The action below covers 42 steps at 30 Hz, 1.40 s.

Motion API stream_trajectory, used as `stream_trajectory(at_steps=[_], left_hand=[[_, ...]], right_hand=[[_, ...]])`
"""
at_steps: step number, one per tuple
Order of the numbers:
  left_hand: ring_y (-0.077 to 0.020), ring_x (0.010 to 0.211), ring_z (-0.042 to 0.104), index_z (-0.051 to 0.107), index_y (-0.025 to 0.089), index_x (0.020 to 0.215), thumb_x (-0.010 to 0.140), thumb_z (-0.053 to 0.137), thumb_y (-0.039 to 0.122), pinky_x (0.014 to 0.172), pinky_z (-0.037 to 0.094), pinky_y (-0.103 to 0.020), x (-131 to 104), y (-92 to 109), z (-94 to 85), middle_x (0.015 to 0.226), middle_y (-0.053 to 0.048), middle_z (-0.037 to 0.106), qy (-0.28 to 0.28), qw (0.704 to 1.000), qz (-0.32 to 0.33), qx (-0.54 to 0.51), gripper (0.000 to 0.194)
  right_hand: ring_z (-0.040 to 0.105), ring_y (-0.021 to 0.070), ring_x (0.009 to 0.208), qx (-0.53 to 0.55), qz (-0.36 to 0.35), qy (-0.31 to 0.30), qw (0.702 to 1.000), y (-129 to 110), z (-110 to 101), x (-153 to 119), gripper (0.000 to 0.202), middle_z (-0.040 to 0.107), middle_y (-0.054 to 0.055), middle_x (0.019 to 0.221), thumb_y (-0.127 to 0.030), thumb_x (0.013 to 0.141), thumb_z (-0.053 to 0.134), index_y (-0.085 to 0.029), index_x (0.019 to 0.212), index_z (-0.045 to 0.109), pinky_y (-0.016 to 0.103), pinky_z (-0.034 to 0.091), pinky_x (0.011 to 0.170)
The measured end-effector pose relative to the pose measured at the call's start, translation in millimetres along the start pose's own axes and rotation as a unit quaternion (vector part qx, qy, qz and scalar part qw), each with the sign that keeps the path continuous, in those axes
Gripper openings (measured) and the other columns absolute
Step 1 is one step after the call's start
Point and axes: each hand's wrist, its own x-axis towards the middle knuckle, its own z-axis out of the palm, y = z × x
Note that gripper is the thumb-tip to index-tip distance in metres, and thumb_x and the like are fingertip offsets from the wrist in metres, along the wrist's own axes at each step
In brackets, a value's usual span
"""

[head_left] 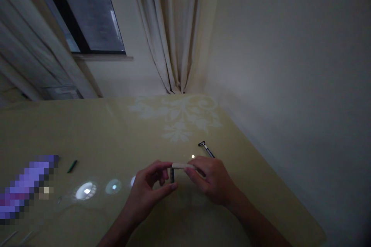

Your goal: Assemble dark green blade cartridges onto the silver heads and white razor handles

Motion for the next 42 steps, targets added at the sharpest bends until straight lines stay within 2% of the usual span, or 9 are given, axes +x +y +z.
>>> stream_trajectory(at_steps=[6, 9, 11, 14, 18, 24, 27, 36, 42], left_hand=[[-0.0152, 0.073, 0.065, 0.085, 0.025, 0.11, 0.075, 0.094, 0.029, 0.068, 0.055, -0.026, -1.9, 0.6, -0.5, 0.077, 0.001, 0.064, -0.002, 1.0, 0.018, 0.024, 0.037], [-0.0155, 0.072, 0.065, 0.083, 0.027, 0.114, 0.078, 0.092, 0.029, 0.068, 0.054, -0.027, -3.4, 1.2, 0.6, 0.079, 0.001, 0.066, 0.0, 0.994, 0.06, 0.095, 0.037], [-0.0151, 0.071, 0.064, 0.081, 0.028, 0.115, 0.079, 0.091, 0.027, 0.067, 0.053, -0.026, -4.4, 2.5, 2.4, 0.079, 0.002, 0.068, 0.011, 0.981, 0.109, 0.161, 0.038], [-0.0144, 0.066, 0.062, 0.079, 0.029, 0.113, 0.082, 0.088, 0.026, 0.061, 0.051, -0.024, -5.2, 5.1, 5.8, 0.077, 0.003, 0.068, 0.038, 0.963, 0.159, 0.215, 0.033], [-0.0147, 0.064, 0.061, 0.076, 0.028, 0.114, 0.088, 0.083, 0.025, 0.057, 0.051, -0.023, -6.2, 4.4, 8.4, 0.078, 0.003, 0.067, 0.051, 0.945, 0.19, 0.26, 0.027], [-0.0191, 0.075, 0.067, 0.072, 0.027, 0.122, 0.095, 0.071, 0.016, 0.065, 0.055, -0.028, -10.9, -6.5, 11.5, 0.089, -0.002, 0.071, 0.058, 0.881, 0.286, 0.372, 0.028], [-0.0199, 0.076, 0.068, 0.07, 0.026, 0.123, 0.098, 0.069, 0.016, 0.066, 0.055, -0.029, -11.6, -9.6, 12.7, 0.089, -0.002, 0.071, 0.054, 0.864, 0.303, 0.398, 0.026], [-0.0176, 0.071, 0.066, 0.071, 0.027, 0.122, 0.094, 0.073, 0.016, 0.063, 0.056, -0.027, -11.0, -9.0, 11.9, 0.09, -0.002, 0.071, 0.042, 0.887, 0.27, 0.373, 0.031], [-0.0148, 0.067, 0.061, 0.07, 0.029, 0.122, 0.087, 0.076, 0.013, 0.06, 0.053, -0.025, -10.3, -3.8, 12.9, 0.088, 0.001, 0.065, 0.021, 0.93, 0.208, 0.304, 0.039]], right_hand=[[0.056, 0.0147, 0.068, 0.037, -0.011, -0.017, 0.999, 0.9, -0.1, 0.6, 0.036, 0.064, 0.001, 0.076, -0.042, 0.109, 0.053, -0.019, 0.09, 0.073, 0.029, 0.033, 0.065], [0.046, 0.0139, 0.063, 0.055, 0.053, 0.038, 0.996, 3.5, -0.5, 2.6, 0.044, 0.052, -0.002, 0.067, -0.046, 0.107, 0.055, -0.018, 0.074, 0.064, 0.03, 0.029, 0.061], [0.039, 0.013, 0.06, 0.137, 0.092, 0.024, 0.986, 2.8, 1.3, 3.2, 0.047, 0.043, -0.004, 0.063, -0.05, 0.104, 0.059, -0.018, 0.07, 0.062, 0.029, 0.027, 0.058], [0.035, 0.0122, 0.057, 0.226, 0.121, -0.016, 0.966, -3.1, 9.2, 2.5, 0.035, 0.038, -0.007, 0.061, -0.05, 0.097, 0.07, -0.019, 0.082, 0.073, 0.027, 0.025, 0.054], [0.036, 0.0114, 0.055, 0.178, 0.136, 0.028, 0.974, -11.8, 23.5, 1.1, 0.024, 0.041, -0.008, 0.063, -0.04, 0.085, 0.083, -0.019, 0.094, 0.077, 0.026, 0.026, 0.053], [0.038, 0.0115, 0.054, 0.14, 0.143, 0.055, 0.978, -11.4, 34.7, 1.7, 0.019, 0.041, -0.008, 0.06, -0.036, 0.085, 0.079, -0.018, 0.092, 0.078, 0.026, 0.026, 0.053], [0.037, 0.0111, 0.054, 0.145, 0.141, 0.057, 0.978, -9.6, 35.8, 2.9, 0.014, 0.038, -0.008, 0.058, -0.03, 0.084, 0.075, -0.018, 0.088, 0.077, 0.026, 0.026, 0.053], [0.032, 0.0104, 0.053, 0.168, 0.144, 0.049, 0.974, -9.1, 38.0, 2.6, 0.011, 0.033, -0.009, 0.057, -0.025, 0.084, 0.069, -0.017, 0.084, 0.075, 0.026, 0.024, 0.053], [0.032, 0.0116, 0.056, 0.292, 0.198, 0.024, 0.936, 0.1, 41.4, 5.3, 0.019, 0.035, -0.008, 0.058, -0.036, 0.08, 0.072, -0.018, 0.081, 0.07, 0.026, 0.024, 0.052]])
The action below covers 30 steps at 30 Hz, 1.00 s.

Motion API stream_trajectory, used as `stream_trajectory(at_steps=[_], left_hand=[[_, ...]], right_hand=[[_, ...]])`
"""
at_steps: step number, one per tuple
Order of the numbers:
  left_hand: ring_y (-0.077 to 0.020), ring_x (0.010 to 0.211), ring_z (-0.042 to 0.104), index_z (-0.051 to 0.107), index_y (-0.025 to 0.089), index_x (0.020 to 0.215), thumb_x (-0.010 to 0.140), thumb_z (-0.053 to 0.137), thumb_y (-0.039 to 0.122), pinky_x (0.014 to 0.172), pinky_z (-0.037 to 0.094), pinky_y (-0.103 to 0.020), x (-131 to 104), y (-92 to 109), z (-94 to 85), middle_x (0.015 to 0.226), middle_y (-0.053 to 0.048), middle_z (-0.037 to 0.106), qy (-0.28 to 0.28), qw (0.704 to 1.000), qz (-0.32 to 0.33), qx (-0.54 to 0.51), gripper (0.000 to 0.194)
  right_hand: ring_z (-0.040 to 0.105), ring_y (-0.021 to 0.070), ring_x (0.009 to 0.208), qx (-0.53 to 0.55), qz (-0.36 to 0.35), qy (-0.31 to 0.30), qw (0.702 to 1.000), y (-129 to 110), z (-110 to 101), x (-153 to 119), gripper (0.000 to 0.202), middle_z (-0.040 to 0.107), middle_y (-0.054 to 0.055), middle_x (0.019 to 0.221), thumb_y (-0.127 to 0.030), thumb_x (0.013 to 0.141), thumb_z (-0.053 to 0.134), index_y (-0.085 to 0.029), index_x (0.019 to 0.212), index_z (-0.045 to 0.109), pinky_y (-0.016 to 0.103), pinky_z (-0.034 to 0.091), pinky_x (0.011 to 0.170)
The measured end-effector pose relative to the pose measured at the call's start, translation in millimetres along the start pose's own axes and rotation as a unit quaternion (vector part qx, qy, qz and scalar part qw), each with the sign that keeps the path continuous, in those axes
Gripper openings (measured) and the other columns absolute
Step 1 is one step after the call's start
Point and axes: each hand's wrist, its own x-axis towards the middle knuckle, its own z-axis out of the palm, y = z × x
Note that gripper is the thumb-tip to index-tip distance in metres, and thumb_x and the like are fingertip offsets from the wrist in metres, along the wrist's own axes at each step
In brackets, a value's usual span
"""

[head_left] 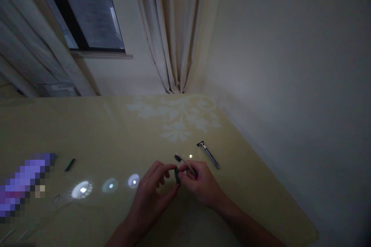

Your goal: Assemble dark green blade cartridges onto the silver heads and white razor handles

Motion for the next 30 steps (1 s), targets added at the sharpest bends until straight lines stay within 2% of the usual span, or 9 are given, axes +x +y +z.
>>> stream_trajectory(at_steps=[3, 5, 10, 16, 18, 21, 24, 27, 30], left_hand=[[-0.0148, 0.069, 0.06, 0.068, 0.029, 0.121, 0.087, 0.08, 0.017, 0.061, 0.051, -0.025, 0.5, 1.8, -1.1, 0.089, 0.002, 0.064, -0.004, 0.999, -0.02, -0.044, 0.038], [-0.0145, 0.069, 0.059, 0.068, 0.029, 0.12, 0.087, 0.082, 0.02, 0.062, 0.051, -0.024, 0.7, 2.7, -1.6, 0.088, 0.002, 0.064, -0.007, 0.997, -0.03, -0.068, 0.037], [-0.0144, 0.071, 0.058, 0.07, 0.031, 0.122, 0.087, 0.086, 0.025, 0.065, 0.05, -0.025, 1.6, 3.1, -2.1, 0.087, 0.003, 0.063, -0.003, 0.994, -0.03, -0.101, 0.039], [-0.0146, 0.073, 0.058, 0.072, 0.033, 0.124, 0.086, 0.088, 0.026, 0.067, 0.049, -0.026, -0.1, -2.9, -2.5, 0.089, 0.002, 0.064, -0.006, 0.989, -0.037, -0.142, 0.041], [-0.0149, 0.074, 0.058, 0.073, 0.032, 0.121, 0.086, 0.089, 0.027, 0.068, 0.049, -0.027, -1.1, -6.4, -2.9, 0.092, 0.001, 0.064, -0.015, 0.98, -0.062, -0.189, 0.04], [-0.0145, 0.074, 0.057, 0.075, 0.031, 0.12, 0.085, 0.09, 0.029, 0.067, 0.05, -0.027, -1.3, -10.6, -4.0, 0.093, 0.0, 0.062, -0.02, 0.958, -0.089, -0.27, 0.038], [-0.0141, 0.073, 0.056, 0.079, 0.03, 0.12, 0.083, 0.092, 0.028, 0.067, 0.049, -0.026, 0.0, -11.9, -5.0, 0.089, 0.0, 0.06, -0.005, 0.947, -0.106, -0.305, 0.04], [-0.0141, 0.074, 0.057, 0.08, 0.029, 0.117, 0.08, 0.093, 0.026, 0.068, 0.05, -0.026, 0.8, -11.1, -5.3, 0.088, 0.0, 0.06, 0.01, 0.943, -0.118, -0.311, 0.039], [-0.0135, 0.073, 0.057, 0.081, 0.029, 0.114, 0.078, 0.095, 0.024, 0.067, 0.05, -0.024, 1.0, -9.5, -6.2, 0.086, 0.0, 0.061, 0.021, 0.942, -0.121, -0.313, 0.038]], right_hand=[[0.041, 0.013, 0.063, 0.084, 0.028, -0.018, 0.996, 1.5, -1.0, 1.2, 0.024, 0.05, -0.004, 0.064, -0.04, 0.078, 0.075, -0.018, 0.079, 0.069, 0.026, 0.032, 0.058], [0.042, 0.0121, 0.063, 0.121, 0.052, -0.036, 0.991, 0.6, -2.4, 0.7, 0.024, 0.054, -0.003, 0.067, -0.04, 0.077, 0.077, -0.017, 0.078, 0.069, 0.025, 0.033, 0.059], [0.023, 0.0076, 0.048, 0.191, 0.115, -0.084, 0.971, -3.2, -4.1, -0.6, 0.029, 0.037, -0.011, 0.052, -0.043, 0.076, 0.082, -0.018, 0.079, 0.068, 0.026, 0.016, 0.048], [0.023, 0.0076, 0.048, 0.193, 0.106, -0.089, 0.971, -2.8, -4.3, 0.6, 0.035, 0.037, -0.011, 0.053, -0.049, 0.077, 0.085, -0.017, 0.081, 0.071, 0.026, 0.016, 0.048], [0.027, 0.009, 0.05, 0.161, 0.07, -0.087, 0.981, -4.3, -8.4, 0.4, 0.038, 0.039, -0.009, 0.055, -0.054, 0.083, 0.081, -0.016, 0.086, 0.075, 0.026, 0.02, 0.049], [0.046, 0.0147, 0.064, 0.056, -0.054, -0.065, 0.995, -10.7, -17.5, -2.0, 0.044, 0.056, -0.001, 0.071, -0.059, 0.098, 0.065, -0.018, 0.098, 0.079, 0.027, 0.035, 0.06], [0.055, 0.019, 0.075, -0.062, -0.145, -0.037, 0.987, -17.1, -23.9, -6.1, 0.047, 0.064, 0.003, 0.081, -0.054, 0.11, 0.047, -0.02, 0.107, 0.079, 0.031, 0.04, 0.07], [0.055, 0.018, 0.07, -0.135, -0.187, -0.026, 0.973, -18.5, -24.4, -8.1, 0.046, 0.064, 0.003, 0.078, -0.048, 0.111, 0.045, -0.018, 0.097, 0.076, 0.031, 0.037, 0.068], [0.055, 0.0167, 0.068, -0.18, -0.2, -0.033, 0.963, -16.6, -24.4, -6.9, 0.039, 0.065, 0.003, 0.078, -0.043, 0.109, 0.049, -0.018, 0.091, 0.073, 0.03, 0.035, 0.065]])
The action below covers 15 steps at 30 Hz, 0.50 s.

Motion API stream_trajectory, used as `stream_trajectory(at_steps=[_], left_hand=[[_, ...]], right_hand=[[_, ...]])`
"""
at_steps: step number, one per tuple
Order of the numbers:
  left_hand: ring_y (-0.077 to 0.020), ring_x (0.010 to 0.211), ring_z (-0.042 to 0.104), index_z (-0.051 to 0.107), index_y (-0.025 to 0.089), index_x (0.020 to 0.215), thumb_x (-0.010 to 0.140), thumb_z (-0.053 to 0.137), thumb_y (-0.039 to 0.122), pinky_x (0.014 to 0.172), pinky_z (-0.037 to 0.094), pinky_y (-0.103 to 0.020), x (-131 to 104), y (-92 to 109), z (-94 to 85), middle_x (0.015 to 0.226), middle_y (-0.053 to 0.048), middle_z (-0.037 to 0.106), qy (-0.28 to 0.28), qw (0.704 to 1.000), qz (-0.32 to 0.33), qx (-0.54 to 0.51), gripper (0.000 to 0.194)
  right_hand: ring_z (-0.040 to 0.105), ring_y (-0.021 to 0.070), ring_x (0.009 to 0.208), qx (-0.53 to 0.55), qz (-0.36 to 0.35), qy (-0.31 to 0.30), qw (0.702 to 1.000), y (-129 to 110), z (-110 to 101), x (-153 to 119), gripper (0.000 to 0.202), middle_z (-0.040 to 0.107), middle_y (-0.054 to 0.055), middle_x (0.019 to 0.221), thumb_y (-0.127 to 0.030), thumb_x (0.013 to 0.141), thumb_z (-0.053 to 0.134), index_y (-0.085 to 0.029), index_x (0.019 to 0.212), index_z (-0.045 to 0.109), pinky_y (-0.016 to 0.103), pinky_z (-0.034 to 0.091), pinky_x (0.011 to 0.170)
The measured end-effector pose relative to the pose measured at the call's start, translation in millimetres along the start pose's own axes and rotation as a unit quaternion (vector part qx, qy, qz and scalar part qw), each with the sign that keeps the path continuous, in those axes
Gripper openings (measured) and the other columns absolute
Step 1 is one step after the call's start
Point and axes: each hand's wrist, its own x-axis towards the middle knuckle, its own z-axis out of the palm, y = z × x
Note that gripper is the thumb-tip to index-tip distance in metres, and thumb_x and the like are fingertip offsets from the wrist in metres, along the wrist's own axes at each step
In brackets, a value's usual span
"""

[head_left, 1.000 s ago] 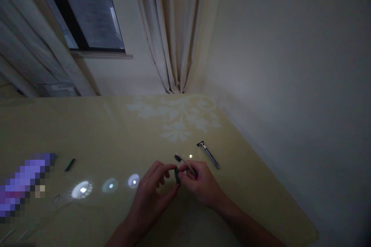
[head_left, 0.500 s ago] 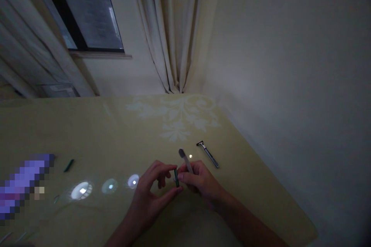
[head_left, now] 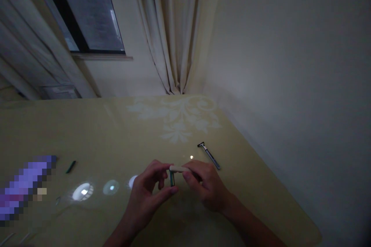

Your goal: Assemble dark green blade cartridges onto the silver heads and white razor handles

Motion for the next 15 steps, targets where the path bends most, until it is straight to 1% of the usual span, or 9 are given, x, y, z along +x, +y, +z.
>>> stream_trajectory(at_steps=[3, 7, 11, 15], left_hand=[[-0.013, 0.072, 0.057, 0.083, 0.029, 0.113, 0.077, 0.095, 0.024, 0.064, 0.049, -0.023, 0.5, 3.6, -1.2, 0.084, 0.001, 0.061, 0.008, 1.0, 0.006, -0.002, 0.038], [-0.0132, 0.072, 0.058, 0.084, 0.029, 0.115, 0.078, 0.094, 0.024, 0.065, 0.05, -0.023, 2.2, 8.5, -2.9, 0.084, 0.0, 0.061, 0.022, 1.0, 0.005, 0.018, 0.039], [-0.0143, 0.071, 0.06, 0.085, 0.027, 0.113, 0.075, 0.095, 0.024, 0.064, 0.051, -0.024, 4.0, 11.0, -2.6, 0.08, 0.0, 0.061, 0.02, 1.0, 0.006, 0.024, 0.039], [-0.0129, 0.069, 0.059, 0.086, 0.027, 0.111, 0.075, 0.095, 0.024, 0.062, 0.052, -0.022, 5.1, 11.4, -2.9, 0.081, 0.0, 0.061, 0.029, 1.0, 0.0, 0.008, 0.038]], right_hand=[[0.054, 0.0163, 0.067, -0.032, -0.002, -0.006, 0.999, 3.3, -2.4, 0.8, 0.035, 0.063, 0.003, 0.076, -0.04, 0.107, 0.052, -0.017, 0.09, 0.073, 0.03, 0.035, 0.064], [0.052, 0.0155, 0.065, -0.047, 0.002, 0.01, 0.999, 4.3, -3.5, -0.3, 0.034, 0.058, 0.001, 0.071, -0.04, 0.106, 0.053, -0.017, 0.088, 0.072, 0.03, 0.034, 0.063], [0.054, 0.0157, 0.067, -0.028, -0.019, -0.007, 0.999, 1.3, -0.2, -1.7, 0.033, 0.062, 0.001, 0.074, -0.039, 0.107, 0.052, -0.017, 0.095, 0.074, 0.03, 0.035, 0.064], [0.053, 0.0158, 0.065, -0.045, -0.014, 0.007, 0.999, 0.5, -1.6, -1.7, 0.032, 0.062, 0.001, 0.072, -0.039, 0.105, 0.055, -0.017, 0.093, 0.074, 0.03, 0.034, 0.063]])
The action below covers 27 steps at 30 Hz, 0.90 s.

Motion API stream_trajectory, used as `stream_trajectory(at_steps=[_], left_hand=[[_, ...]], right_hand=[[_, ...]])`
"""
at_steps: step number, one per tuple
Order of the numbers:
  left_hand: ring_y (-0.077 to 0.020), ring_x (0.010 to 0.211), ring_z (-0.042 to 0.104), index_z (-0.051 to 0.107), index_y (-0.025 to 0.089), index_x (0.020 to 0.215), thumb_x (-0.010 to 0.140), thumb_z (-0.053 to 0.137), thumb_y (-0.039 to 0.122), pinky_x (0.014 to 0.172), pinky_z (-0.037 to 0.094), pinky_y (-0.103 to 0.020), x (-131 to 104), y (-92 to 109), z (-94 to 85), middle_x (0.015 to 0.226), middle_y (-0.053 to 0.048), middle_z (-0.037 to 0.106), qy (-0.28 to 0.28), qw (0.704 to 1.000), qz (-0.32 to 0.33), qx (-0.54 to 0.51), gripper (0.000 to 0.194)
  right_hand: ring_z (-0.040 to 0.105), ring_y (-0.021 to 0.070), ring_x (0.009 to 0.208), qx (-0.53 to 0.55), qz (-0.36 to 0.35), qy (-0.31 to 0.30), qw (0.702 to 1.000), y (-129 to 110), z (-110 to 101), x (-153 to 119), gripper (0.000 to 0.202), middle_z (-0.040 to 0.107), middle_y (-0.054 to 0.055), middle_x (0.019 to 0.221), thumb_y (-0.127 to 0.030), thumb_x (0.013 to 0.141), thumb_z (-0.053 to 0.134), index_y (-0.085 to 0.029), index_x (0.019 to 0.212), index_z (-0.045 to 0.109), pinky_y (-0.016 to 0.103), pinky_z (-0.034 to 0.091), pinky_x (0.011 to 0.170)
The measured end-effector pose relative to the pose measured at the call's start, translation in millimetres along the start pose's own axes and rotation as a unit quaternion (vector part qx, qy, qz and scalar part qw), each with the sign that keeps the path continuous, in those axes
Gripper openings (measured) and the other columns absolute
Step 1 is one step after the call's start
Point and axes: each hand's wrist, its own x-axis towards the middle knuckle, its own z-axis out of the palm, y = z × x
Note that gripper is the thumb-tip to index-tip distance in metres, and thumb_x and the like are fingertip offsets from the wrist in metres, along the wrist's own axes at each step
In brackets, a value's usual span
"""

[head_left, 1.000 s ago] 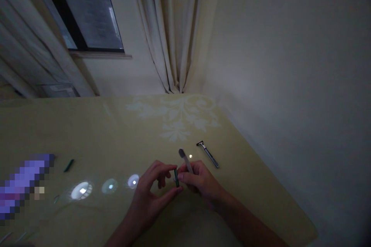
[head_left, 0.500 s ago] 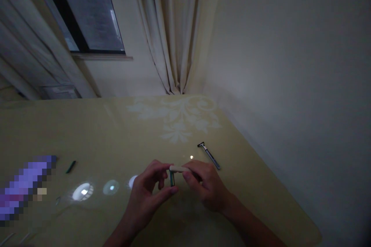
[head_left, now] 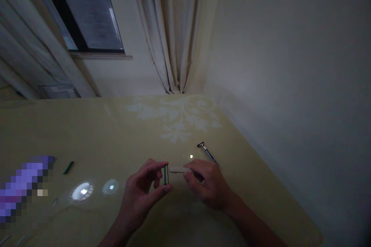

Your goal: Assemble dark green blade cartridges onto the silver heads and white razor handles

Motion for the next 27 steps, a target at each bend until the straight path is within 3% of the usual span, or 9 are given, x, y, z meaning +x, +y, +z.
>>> stream_trajectory(at_steps=[9, 16, 27], left_hand=[[-0.0113, 0.067, 0.059, 0.087, 0.026, 0.109, 0.073, 0.096, 0.022, 0.059, 0.051, -0.02, 1.4, -2.0, -0.6, 0.08, 0.001, 0.059, 0.019, 0.999, -0.037, -0.028, 0.037], [-0.0101, 0.066, 0.059, 0.087, 0.029, 0.108, 0.071, 0.096, 0.02, 0.061, 0.051, -0.019, 4.9, 1.2, -0.9, 0.08, 0.002, 0.059, 0.019, 0.998, -0.036, -0.037, 0.038], [-0.011, 0.07, 0.059, 0.087, 0.028, 0.107, 0.071, 0.096, 0.022, 0.064, 0.051, -0.019, 5.8, -5.2, -4.2, 0.081, 0.002, 0.059, 0.033, 0.997, -0.057, -0.051, 0.037]], right_hand=[[0.051, 0.0153, 0.064, 0.011, -0.016, -0.011, 1.0, -0.9, 3.4, 1.2, 0.031, 0.06, 0.001, 0.071, -0.037, 0.103, 0.055, -0.017, 0.086, 0.072, 0.03, 0.032, 0.063], [0.051, 0.0151, 0.064, 0.025, -0.021, -0.034, 0.999, -0.5, 5.1, 0.7, 0.031, 0.06, 0.001, 0.072, -0.038, 0.102, 0.055, -0.017, 0.092, 0.076, 0.03, 0.033, 0.063], [0.048, 0.0139, 0.062, 0.035, -0.019, -0.012, 0.999, -0.9, 9.7, 3.3, 0.033, 0.053, -0.001, 0.067, -0.038, 0.101, 0.057, -0.017, 0.079, 0.069, 0.029, 0.031, 0.062]])
